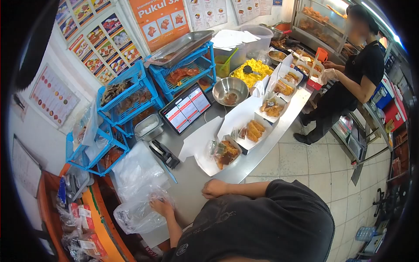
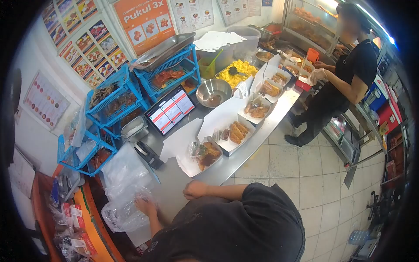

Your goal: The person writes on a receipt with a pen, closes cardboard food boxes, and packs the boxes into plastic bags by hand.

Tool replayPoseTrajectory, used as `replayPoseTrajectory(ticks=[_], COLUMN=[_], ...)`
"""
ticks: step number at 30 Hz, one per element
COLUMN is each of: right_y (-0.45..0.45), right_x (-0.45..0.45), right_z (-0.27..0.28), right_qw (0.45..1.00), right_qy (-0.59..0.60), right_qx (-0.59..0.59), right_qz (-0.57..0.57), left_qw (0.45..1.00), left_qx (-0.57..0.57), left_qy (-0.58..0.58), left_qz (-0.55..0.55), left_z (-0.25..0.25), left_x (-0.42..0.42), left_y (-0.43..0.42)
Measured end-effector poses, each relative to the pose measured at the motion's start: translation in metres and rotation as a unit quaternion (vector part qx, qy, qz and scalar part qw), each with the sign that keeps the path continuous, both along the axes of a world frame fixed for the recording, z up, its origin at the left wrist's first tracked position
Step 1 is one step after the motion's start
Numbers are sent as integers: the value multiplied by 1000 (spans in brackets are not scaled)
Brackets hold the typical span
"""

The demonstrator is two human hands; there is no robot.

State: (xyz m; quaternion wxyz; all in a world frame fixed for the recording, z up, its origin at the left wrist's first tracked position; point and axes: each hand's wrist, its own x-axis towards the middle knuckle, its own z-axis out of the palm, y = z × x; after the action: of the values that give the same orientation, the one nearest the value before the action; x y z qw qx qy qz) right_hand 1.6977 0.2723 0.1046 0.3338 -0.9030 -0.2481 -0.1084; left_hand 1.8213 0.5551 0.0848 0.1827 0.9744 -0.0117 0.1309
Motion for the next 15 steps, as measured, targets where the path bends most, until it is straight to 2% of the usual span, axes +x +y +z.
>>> replayPoseTrajectory(ticks=[15], right_y=[1], right_x=[0], right_z=[-1], right_qw=[1000], right_qy=[22], right_qx=[-17], right_qz=[-4], left_qw=[1000], left_qx=[-3], left_qy=[-5], left_qz=[-8], left_z=[5], left_x=[-1], left_y=[-2])
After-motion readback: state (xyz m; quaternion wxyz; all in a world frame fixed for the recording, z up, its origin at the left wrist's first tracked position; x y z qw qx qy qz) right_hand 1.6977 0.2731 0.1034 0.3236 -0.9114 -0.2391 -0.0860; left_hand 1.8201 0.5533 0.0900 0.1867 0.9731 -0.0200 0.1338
